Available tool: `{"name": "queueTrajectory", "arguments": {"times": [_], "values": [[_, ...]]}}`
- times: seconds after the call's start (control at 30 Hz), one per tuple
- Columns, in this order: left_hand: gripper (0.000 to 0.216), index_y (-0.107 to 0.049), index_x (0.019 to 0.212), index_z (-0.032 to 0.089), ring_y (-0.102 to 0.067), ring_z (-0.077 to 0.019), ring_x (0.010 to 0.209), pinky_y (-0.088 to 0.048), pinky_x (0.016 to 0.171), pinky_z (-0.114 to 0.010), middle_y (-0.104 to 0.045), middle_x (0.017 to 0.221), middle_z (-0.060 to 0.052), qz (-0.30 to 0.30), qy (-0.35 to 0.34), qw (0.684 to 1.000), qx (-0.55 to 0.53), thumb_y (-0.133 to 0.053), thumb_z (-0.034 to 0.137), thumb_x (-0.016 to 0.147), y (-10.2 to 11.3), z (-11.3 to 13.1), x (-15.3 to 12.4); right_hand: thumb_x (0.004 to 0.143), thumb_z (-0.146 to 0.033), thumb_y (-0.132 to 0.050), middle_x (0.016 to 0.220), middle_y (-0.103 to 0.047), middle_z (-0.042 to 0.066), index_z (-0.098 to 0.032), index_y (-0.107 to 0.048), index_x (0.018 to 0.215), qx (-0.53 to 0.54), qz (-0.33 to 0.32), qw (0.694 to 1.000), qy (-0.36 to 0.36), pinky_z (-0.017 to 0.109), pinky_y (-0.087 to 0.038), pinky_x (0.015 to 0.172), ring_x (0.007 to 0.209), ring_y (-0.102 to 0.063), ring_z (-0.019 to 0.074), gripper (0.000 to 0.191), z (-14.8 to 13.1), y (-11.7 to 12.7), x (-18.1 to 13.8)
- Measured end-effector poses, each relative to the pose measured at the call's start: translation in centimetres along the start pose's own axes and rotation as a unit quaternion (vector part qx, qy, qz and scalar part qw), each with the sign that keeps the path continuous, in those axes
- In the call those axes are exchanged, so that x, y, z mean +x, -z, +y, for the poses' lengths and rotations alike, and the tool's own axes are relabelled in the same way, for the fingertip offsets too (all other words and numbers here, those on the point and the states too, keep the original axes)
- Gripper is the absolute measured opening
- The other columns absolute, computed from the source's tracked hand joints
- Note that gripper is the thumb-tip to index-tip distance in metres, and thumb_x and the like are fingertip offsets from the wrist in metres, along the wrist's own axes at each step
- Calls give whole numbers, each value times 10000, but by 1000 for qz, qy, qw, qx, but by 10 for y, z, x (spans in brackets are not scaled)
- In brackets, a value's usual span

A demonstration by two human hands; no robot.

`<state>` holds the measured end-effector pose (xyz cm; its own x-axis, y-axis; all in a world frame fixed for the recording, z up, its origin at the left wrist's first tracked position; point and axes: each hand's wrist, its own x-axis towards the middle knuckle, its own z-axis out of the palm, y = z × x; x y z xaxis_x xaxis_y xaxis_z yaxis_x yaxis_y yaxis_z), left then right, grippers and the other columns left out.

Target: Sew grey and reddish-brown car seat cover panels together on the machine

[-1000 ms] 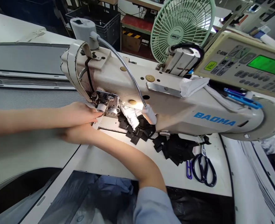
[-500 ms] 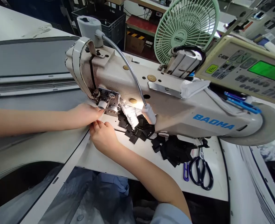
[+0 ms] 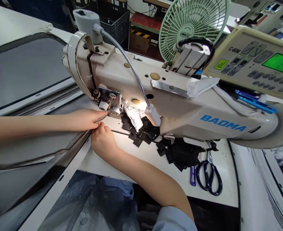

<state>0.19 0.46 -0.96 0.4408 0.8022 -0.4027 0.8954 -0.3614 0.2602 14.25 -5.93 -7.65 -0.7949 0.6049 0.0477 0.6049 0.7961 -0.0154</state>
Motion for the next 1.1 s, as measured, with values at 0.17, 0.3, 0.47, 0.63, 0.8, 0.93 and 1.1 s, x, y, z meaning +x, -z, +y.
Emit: {"name": "queueTrajectory", "arguments": {"times": [0.17,0.3,0.47,0.63,0.8,0.93,1.1], "values": [[507,-531,1350,156,-662,-254,881,-454,709,-307,-725,1012,-82,-3,23,1000,-15,-471,258,857,-10,-2,1,969,-116,-503,1263,-656,267,36,-643,1228,-23,-4,1000,3,416,-570,880,1279,-566,350,331,4,6,1],[586,-488,1411,177,-678,-295,891,-452,672,-321,-728,1081,-114,-50,41,998,16,-513,284,836,-3,11,-18,966,-95,-465,1279,-632,309,59,-670,1164,-40,-6,998,46,419,-566,814,1205,-621,367,324,-4,15,-14],[699,-366,1543,190,-673,-332,1030,-481,760,-345,-704,1193,-151,-110,58,990,60,-503,257,861,9,19,-29,936,-14,-411,1216,-670,299,76,-645,1216,-51,16,995,83,380,-551,686,1081,-677,328,376,-14,20,-25],[655,-520,1452,212,-695,-310,882,-469,704,-323,-738,1065,-122,-113,55,989,77,-519,210,797,16,11,-24,930,29,-400,1197,-655,343,107,-617,1236,-28,9,995,96,415,-559,682,1084,-671,335,383,-12,22,-25],[609,-485,1454,190,-676,-298,975,-467,731,-317,-718,1145,-111,-98,27,994,34,-484,286,852,7,9,-25,918,45,-392,1165,-652,372,148,-623,1198,-30,47,993,106,435,-555,679,1060,-681,362,377,-17,16,-25],[625,-440,1483,191,-675,-277,942,-463,742,-303,-727,1036,-77,-78,37,996,5,-490,301,870,-2,7,-24,921,19,-414,1150,-671,347,106,-638,1201,-5,38,996,80,432,-537,658,1068,-659,362,368,-17,13,-22],[542,-497,1414,195,-665,-249,888,-439,727,-288,-717,978,-60,-40,38,998,5,-476,286,880,-6,5,-17,966,-36,-394,1082,-708,267,19,-696,1103,11,-1,999,40,385,-495,648,958,-648,301,336,-4,21,-13]]}}
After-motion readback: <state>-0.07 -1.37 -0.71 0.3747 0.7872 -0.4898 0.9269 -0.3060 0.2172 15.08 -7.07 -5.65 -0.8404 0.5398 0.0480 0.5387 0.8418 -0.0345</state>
